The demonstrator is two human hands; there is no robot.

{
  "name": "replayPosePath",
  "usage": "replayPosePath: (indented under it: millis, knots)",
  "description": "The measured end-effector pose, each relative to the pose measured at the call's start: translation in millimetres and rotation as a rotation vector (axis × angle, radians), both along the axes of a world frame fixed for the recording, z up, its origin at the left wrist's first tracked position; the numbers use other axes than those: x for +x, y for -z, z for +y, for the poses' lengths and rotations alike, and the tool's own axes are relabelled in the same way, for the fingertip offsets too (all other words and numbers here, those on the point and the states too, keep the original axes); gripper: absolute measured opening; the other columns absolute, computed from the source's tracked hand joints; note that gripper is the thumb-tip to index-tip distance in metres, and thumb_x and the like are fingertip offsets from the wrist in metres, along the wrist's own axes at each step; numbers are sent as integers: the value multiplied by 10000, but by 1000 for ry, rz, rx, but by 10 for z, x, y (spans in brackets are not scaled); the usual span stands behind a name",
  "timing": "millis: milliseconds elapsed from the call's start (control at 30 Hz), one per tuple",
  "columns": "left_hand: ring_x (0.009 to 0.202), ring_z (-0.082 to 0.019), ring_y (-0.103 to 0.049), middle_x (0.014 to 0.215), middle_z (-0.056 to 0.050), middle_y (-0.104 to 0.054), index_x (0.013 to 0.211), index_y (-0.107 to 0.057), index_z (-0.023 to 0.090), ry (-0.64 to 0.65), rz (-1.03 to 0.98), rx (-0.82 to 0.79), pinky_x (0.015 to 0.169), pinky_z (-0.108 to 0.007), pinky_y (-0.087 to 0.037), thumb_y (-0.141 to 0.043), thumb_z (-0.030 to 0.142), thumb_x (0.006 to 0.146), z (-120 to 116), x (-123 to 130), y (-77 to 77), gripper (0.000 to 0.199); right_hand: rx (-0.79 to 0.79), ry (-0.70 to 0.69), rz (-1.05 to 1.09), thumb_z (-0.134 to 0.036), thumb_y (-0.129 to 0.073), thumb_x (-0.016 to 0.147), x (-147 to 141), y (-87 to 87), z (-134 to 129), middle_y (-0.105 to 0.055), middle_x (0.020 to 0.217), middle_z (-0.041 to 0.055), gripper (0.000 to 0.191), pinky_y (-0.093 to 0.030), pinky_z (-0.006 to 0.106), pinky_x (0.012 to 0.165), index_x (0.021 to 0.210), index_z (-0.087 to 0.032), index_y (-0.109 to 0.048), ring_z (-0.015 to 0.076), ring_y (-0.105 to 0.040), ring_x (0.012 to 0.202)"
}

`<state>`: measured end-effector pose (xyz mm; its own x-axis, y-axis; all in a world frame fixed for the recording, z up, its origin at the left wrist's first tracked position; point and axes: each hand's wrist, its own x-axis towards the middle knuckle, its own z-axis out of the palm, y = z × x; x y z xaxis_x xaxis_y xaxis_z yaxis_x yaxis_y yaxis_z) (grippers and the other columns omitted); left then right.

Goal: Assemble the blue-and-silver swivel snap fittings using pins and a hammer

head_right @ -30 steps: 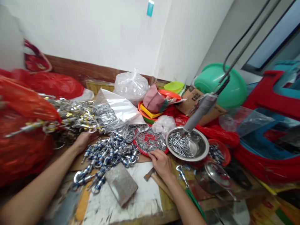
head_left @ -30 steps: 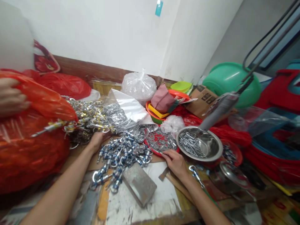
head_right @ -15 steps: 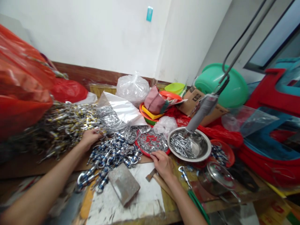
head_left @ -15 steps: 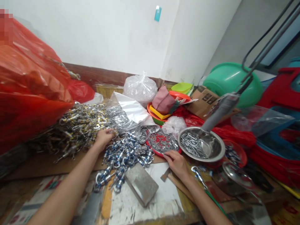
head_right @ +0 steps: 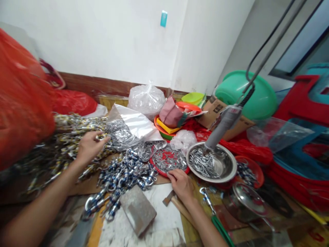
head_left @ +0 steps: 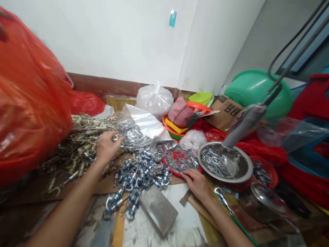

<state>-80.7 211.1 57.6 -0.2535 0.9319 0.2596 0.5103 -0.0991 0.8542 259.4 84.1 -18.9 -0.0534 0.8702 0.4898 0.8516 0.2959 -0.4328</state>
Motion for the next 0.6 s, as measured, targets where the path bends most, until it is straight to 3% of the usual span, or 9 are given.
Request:
replayPosePath:
  millis: [100, 200, 400, 600]
  knots:
    - [913, -221, -580, 1090, -47, -577, 1052, -556, 167, 202, 60, -208, 753, -390, -492, -525, 313, 813, -121, 191, 247, 282, -2, 3, 2, -238, -506, 809, 7, 16, 8, -674, 800, 44, 176, -487, 305, 724, 803, -199, -677, 178, -609, 759]
    - [922, -222, -577, 1101, -49, -572, 1061, -551, 171, 315, 86, -357, 750, -387, -491, -532, 308, 809, -99, 294, 343, 287, 5, 4, 6, -246, -501, 812, 6, 31, 13, -672, 798, 44, 179, -487, 306, 723, 806, -199, -674, 178, -609, 760]
    - [930, -220, -574, 1123, -62, -559, 1092, -530, 166, 388, 35, -512, 754, -401, -491, -531, 299, 811, -44, 354, 293, 311, 46, 3, 20, -241, -490, 812, -11, 55, 13, -664, 758, 41, 184, -488, 298, 689, 774, -202, -666, 175, -605, 728]
    - [914, -201, -579, 1126, -76, -558, 1104, -519, 165, 354, -99, -510, 741, -397, -495, -531, 286, 813, -182, 366, 154, 315, 64, 5, 32, -237, -491, 815, -13, 89, 5, -663, 764, 37, 176, -483, 293, 700, 782, -201, -660, 174, -604, 737]
